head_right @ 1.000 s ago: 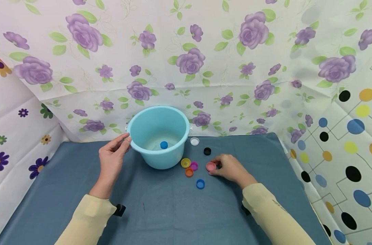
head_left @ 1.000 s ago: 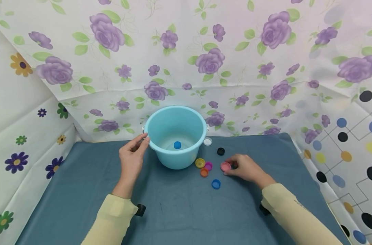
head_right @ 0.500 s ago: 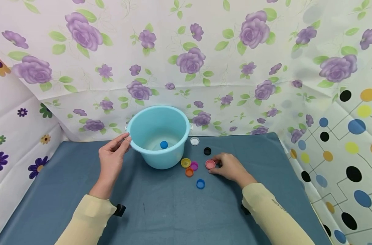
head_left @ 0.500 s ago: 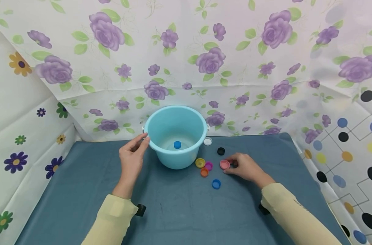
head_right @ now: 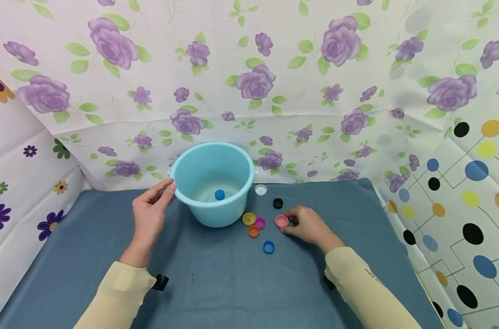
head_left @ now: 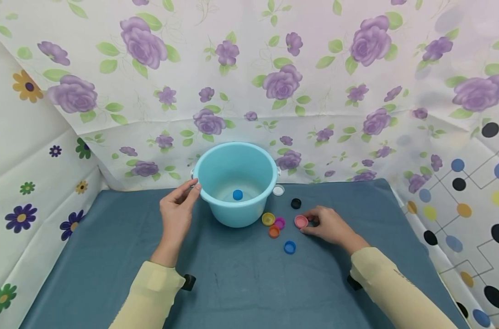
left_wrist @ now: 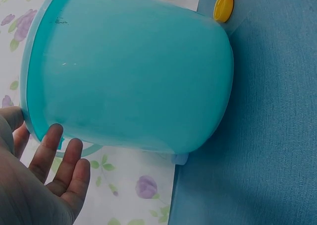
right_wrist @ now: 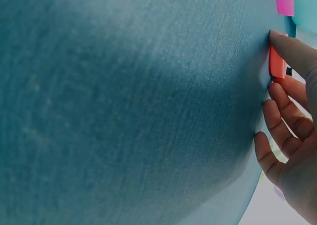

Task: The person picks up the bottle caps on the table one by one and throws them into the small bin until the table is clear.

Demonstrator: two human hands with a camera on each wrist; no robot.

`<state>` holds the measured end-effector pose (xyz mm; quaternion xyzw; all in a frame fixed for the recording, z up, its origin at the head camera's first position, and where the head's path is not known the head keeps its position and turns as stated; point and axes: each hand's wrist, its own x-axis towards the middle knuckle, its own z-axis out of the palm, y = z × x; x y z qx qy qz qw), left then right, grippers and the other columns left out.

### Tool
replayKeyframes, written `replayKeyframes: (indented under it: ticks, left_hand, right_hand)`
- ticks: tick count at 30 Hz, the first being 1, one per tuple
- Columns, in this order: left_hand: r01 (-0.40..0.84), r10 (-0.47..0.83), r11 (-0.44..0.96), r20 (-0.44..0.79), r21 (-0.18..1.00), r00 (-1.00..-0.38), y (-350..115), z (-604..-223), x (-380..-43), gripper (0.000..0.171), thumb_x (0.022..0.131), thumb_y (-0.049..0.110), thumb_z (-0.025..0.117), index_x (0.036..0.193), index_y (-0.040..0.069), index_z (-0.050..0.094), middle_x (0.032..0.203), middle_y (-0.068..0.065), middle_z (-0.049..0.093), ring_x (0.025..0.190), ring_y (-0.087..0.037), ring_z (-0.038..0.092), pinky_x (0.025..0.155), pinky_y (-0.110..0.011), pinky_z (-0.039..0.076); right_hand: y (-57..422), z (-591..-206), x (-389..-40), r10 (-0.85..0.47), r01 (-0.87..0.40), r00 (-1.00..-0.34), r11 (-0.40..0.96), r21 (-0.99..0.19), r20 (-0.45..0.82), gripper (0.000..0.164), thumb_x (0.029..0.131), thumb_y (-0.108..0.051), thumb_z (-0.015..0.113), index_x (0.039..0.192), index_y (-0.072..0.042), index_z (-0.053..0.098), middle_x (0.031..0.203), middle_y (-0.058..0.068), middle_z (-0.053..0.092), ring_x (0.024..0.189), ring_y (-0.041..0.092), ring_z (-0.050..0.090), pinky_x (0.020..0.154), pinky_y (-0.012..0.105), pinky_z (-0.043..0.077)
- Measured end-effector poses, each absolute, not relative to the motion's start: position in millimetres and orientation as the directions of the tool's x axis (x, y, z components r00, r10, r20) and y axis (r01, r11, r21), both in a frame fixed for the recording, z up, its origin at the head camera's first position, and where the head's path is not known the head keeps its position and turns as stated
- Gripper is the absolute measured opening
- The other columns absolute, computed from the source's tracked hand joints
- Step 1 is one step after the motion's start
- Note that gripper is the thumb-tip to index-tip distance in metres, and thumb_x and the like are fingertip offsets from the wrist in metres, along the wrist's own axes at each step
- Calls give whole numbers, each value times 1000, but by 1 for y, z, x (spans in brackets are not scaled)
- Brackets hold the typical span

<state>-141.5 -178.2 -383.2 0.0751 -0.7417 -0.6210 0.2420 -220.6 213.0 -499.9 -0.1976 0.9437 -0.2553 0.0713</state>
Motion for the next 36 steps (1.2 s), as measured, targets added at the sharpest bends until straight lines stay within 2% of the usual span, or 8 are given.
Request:
replayKeyframes:
  ticks: [6, 13, 21, 26, 29, 34, 36]
  left_hand:
    - [179, -415, 227, 261, 957, -872, -179, -383, -142, 27, 87, 29, 67, 110, 15, 71, 85, -12, 71, 60, -12, 51, 54, -22, 41]
    - [176, -416, 222, 256, 959, -873, -179, -384, -141, 27, 87, 29, 67, 110, 15, 71, 84, -7, 71, 61, -7, 53, 56, -22, 42]
    - [183, -414, 222, 262, 958, -872, -179, -383, -141, 27, 87, 28, 67, 110, 15, 71, 86, -12, 71, 61, -6, 54, 56, -22, 43]
    - [190, -413, 222, 268, 957, -871, -179, -383, -141, 27, 87, 27, 67, 111, 14, 71, 91, -15, 71, 65, -6, 57, 57, -21, 44]
    - [191, -411, 217, 267, 957, -872, -179, -382, -141, 27, 87, 27, 67, 111, 13, 71, 92, -16, 71, 70, -10, 61, 59, -21, 45]
    - [194, -407, 207, 264, 959, -874, -179, -382, -142, 27, 87, 27, 67, 111, 13, 71, 93, -16, 71, 81, -26, 65, 63, -21, 47]
    - [190, -407, 200, 258, 961, -876, -180, -383, -142, 28, 87, 28, 67, 111, 13, 71, 92, -15, 71, 82, -26, 65, 65, -20, 48]
  right_hand:
    - [212, -497, -220, -397, -323, -917, 796, -511, -38, 36, 75, -46, 76, 104, -27, 69, 94, -11, 62, 83, 9, 56, 74, 30, 48]
    - [215, -492, -223, -378, -300, -925, 794, -529, -43, 36, 74, -51, 74, 101, -29, 68, 97, -12, 65, 87, 8, 60, 79, 33, 51]
    - [215, -467, -229, -356, -294, -935, 791, -537, -12, 41, 73, -53, 73, 104, -27, 66, 107, -4, 64, 103, 20, 60, 83, 42, 51]
    - [212, -444, -237, -348, -309, -937, 782, -541, 32, 43, 73, -56, 73, 104, -27, 65, 108, -5, 64, 104, 21, 60, 81, 40, 51]
    - [210, -431, -242, -340, -313, -939, 772, -553, 56, 42, 74, -53, 74, 106, -28, 65, 108, -5, 64, 103, 19, 60, 80, 39, 51]
    - [203, -408, -247, -331, -316, -940, 749, -582, 84, 43, 74, -49, 75, 109, -26, 64, 107, -5, 64, 99, 15, 60, 80, 39, 52]
    - [199, -400, -248, -333, -322, -938, 743, -587, 93, 42, 75, -48, 75, 109, -26, 64, 107, -6, 64, 99, 14, 60, 79, 38, 53]
